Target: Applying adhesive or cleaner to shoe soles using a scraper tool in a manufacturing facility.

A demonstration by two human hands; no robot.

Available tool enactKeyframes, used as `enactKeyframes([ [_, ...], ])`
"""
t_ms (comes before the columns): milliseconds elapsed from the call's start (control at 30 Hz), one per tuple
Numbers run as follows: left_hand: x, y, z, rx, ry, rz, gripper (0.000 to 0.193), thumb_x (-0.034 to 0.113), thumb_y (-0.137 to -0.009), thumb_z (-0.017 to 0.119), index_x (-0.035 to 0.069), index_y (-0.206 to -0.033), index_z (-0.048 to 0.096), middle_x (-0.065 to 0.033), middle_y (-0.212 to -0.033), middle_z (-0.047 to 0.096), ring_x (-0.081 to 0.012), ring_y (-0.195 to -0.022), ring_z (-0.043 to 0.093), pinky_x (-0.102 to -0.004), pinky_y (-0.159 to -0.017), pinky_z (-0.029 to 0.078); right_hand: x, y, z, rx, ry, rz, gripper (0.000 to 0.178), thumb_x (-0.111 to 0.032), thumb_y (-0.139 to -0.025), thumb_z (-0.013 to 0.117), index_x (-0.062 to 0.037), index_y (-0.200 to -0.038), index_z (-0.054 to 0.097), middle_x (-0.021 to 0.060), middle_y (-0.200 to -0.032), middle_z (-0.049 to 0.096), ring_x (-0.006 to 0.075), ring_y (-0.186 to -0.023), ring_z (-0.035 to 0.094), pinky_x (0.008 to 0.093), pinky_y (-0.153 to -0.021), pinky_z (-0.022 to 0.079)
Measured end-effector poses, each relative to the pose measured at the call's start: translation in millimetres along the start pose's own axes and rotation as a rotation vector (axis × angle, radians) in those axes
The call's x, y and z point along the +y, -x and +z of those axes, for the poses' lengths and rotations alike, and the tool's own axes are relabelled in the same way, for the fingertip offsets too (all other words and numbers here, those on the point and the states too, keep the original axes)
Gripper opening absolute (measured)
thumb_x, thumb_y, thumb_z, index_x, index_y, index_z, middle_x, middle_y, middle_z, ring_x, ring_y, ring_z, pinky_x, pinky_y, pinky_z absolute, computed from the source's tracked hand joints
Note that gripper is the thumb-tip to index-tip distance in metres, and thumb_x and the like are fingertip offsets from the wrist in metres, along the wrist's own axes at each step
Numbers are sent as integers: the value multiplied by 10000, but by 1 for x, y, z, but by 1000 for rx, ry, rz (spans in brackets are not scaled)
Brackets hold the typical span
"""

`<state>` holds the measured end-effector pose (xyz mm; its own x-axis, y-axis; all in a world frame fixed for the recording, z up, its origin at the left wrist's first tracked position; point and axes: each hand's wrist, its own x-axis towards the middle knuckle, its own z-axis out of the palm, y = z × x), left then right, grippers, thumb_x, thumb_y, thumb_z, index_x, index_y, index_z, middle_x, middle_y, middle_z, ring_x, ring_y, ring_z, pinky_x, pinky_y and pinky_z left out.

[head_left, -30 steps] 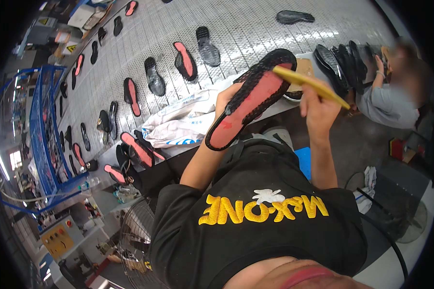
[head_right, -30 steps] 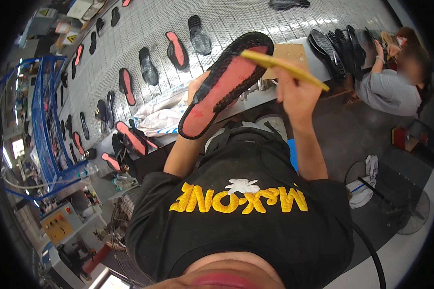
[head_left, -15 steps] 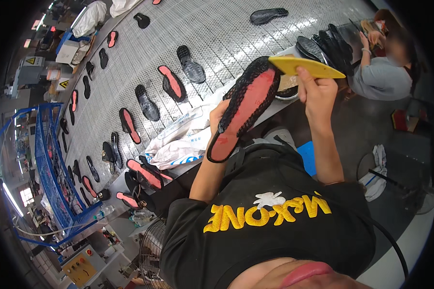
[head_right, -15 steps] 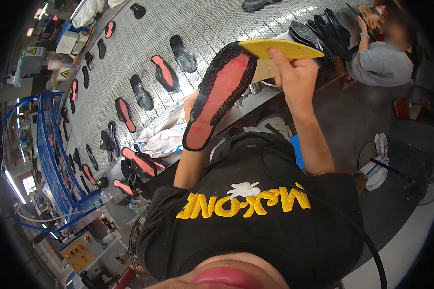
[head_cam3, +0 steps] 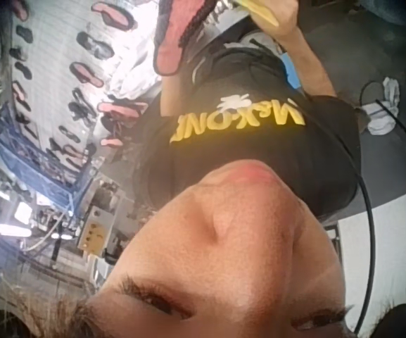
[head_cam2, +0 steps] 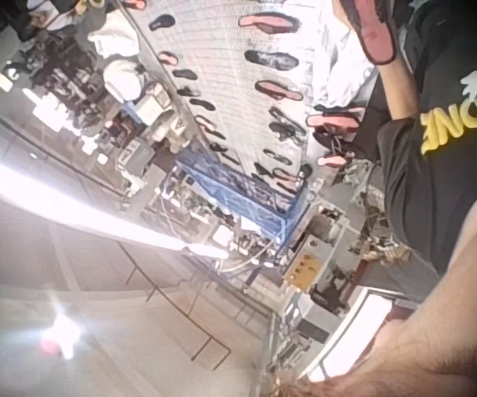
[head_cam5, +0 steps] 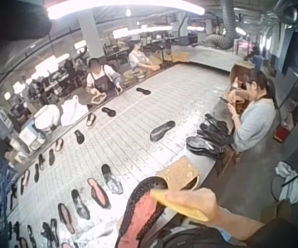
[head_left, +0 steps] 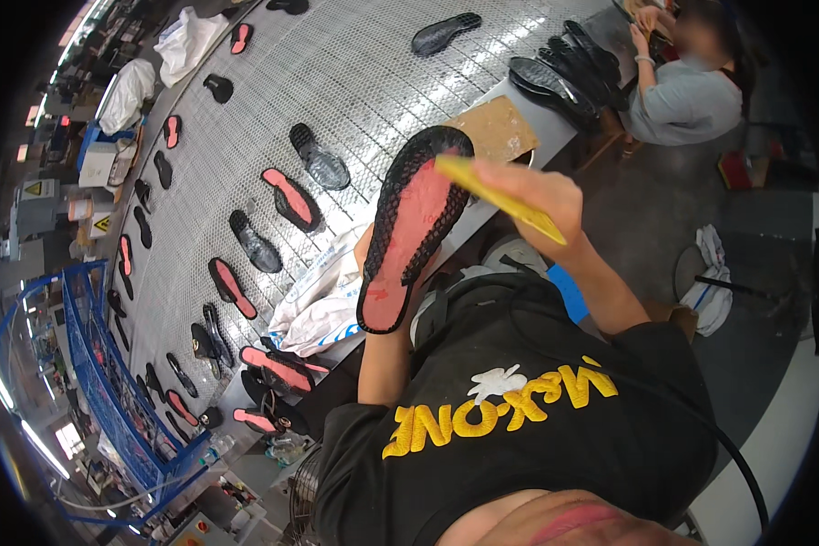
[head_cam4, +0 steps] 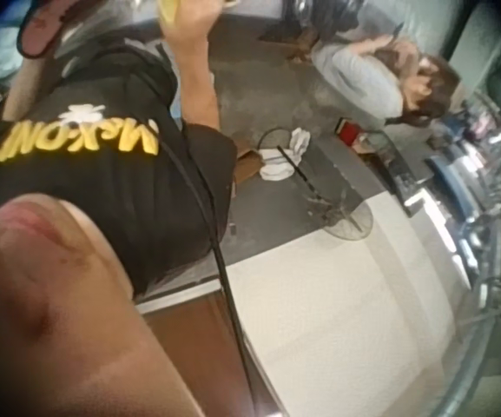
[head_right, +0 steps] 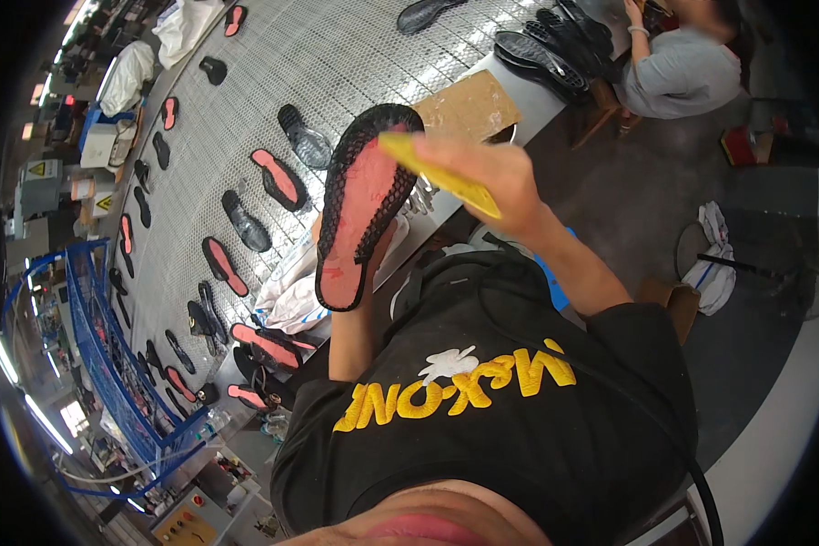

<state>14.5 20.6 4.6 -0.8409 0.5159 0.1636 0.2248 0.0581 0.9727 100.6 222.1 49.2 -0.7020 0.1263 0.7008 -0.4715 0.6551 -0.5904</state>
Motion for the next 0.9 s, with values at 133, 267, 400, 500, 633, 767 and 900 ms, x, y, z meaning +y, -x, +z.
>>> enactKeyframes([
  [133, 6, -7, -2, -36, -186, 171, 352, -24, -715, 668, -48, -1056, 587, -123, -937, 657, -166, -803, 642, -268, -695, 523, -11, -10, -6, 72, -227, 17, 319, 53, -758, 566, 70, -1074, 609, 213, -1027, 655, 267, -904, 677, 312, -780, 539],
  [267, -1, -2, -1, 5, 907, -434, 511, 149, -633, 768, 46, -1103, 594, -98, -1020, 650, -217, -928, 641, -327, -818, 502, -6, -15, -9, -60, 58, -50, 316, 75, -760, 525, 70, -1063, 614, 199, -1019, 662, 260, -880, 683, 294, -745, 547],
  [400, -16, -1, 2, 18, 255, -170, 543, 172, -644, 766, 44, -1135, 574, -94, -1034, 649, -218, -925, 642, -327, -816, 504, -7, -12, -8, -1, -22, 132, 296, 74, -769, 557, 71, -1059, 614, 195, -1018, 663, 265, -880, 682, 289, -744, 544],
  [500, -17, 1, 3, -6, -375, 144, 554, 134, -670, 733, 63, -1186, 545, -82, -1087, 636, -212, -966, 628, -353, -826, 506, -5, -14, -8, 69, 20, 174, 266, 49, -799, 580, 68, -1062, 614, 198, -1016, 662, 264, -887, 680, 297, -760, 539],
  [633, -40, -4, 16, 101, 208, -161, 394, 18, -685, 697, -14, -1059, 577, -90, -944, 645, -162, -833, 631, -280, -731, 517, -16, -8, -3, -274, -82, -24, 305, 78, -780, 552, 89, -1081, 600, 206, -1037, 655, 271, -913, 674, 317, -774, 541],
  [767, -35, -12, 18, 127, 148, -184, 400, 88, -687, 727, 12, -1050, 578, -94, -934, 642, -192, -834, 635, -292, -737, 511, -11, -10, 4, -8, -26, 174, 289, -1, -765, 611, 58, -1048, 618, 195, -1011, 659, 296, -882, 678, 314, -723, 553],
  [900, -63, -10, 22, 173, -147, 191, 391, 126, -669, 761, 24, -1008, 595, -87, -886, 635, -200, -803, 626, -299, -713, 503, -18, -12, 14, -243, -94, -22, 250, 27, -806, 540, 95, -1035, 612, 219, -1024, 652, 290, -883, 681, 317, -740, 548],
])
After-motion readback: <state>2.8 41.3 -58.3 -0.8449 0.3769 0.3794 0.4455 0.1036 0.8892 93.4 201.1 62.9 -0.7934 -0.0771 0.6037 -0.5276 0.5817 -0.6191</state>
